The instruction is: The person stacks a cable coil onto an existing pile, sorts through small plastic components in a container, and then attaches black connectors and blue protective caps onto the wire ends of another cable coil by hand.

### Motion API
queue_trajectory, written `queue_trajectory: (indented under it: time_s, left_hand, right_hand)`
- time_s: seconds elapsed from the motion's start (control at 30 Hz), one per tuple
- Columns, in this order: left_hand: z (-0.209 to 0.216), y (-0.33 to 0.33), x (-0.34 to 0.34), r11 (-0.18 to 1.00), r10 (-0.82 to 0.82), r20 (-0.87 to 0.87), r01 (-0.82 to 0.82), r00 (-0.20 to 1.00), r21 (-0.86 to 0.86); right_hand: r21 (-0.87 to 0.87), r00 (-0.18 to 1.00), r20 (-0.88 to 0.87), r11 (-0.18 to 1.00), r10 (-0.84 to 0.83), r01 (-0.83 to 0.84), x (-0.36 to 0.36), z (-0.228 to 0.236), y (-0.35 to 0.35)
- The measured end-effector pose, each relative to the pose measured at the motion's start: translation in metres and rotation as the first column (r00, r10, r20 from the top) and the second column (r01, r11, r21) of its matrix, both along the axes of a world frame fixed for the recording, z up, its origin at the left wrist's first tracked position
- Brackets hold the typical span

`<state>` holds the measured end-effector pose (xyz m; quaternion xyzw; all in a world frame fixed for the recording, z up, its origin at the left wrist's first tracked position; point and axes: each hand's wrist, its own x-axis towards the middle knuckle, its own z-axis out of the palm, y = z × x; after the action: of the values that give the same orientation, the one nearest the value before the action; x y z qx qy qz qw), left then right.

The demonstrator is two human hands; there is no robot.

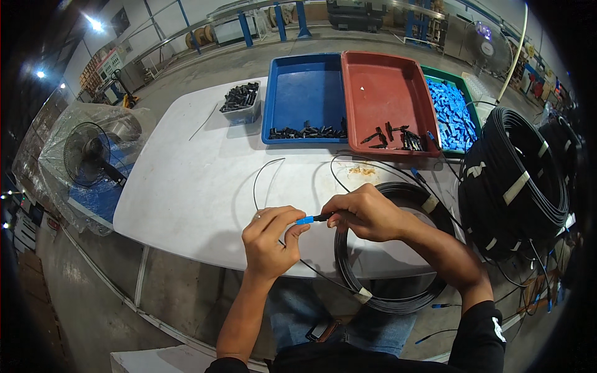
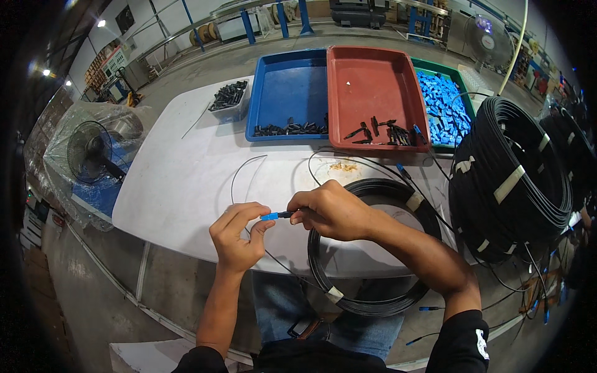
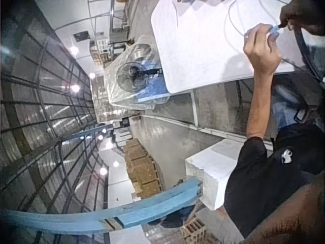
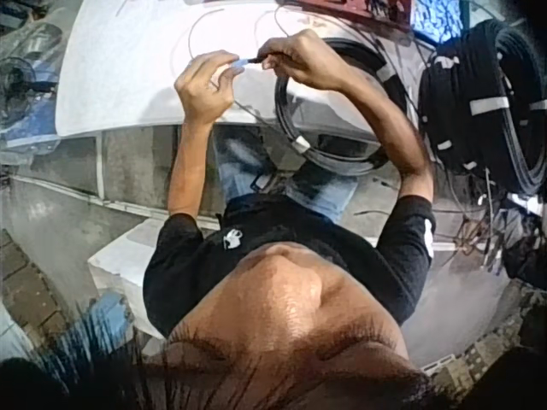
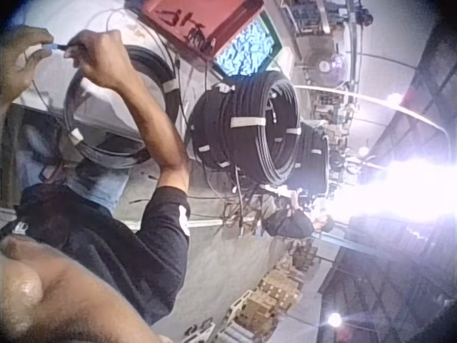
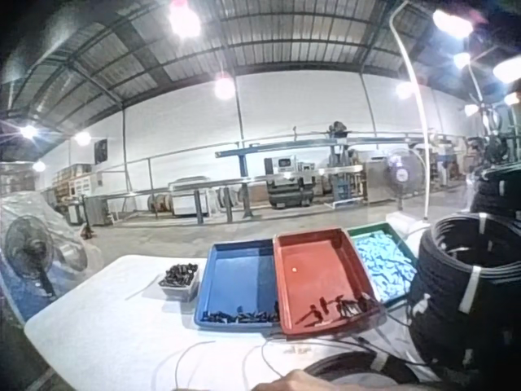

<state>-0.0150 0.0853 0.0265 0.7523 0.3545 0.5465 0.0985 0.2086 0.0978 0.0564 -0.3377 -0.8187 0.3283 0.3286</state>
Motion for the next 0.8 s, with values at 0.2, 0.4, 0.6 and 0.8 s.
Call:
queue_trajectory:
  time_s: [0.2,0.4,0.6,0.8]
  left_hand:
    - [0.005,0.001,0.007,0.911,0.261,-0.309,-0.128,0.914,0.391]
    - [0.009,0.006,0.011,0.896,0.231,-0.242,-0.109,0.942,0.43]
    - [0.012,0.005,0.012,0.907,0.118,-0.223,-0.014,0.968,0.421]
    - [0.01,0.0,0.012,0.913,0.117,-0.241,-0.009,0.963,0.408]
  right_hand:
    - [0.003,0.996,0.074,0.999,-0.047,0.047,-0.009,0.002,-0.009]
    - [-0.177,0.972,-0.028,0.958,-0.232,0.223,-0.018,0.006,-0.023]
    - [-0.27,0.961,-0.078,0.933,-0.266,0.236,-0.019,0.002,-0.025]
    - [-0.227,0.963,-0.062,0.943,-0.262,0.242,-0.023,0.001,-0.027]
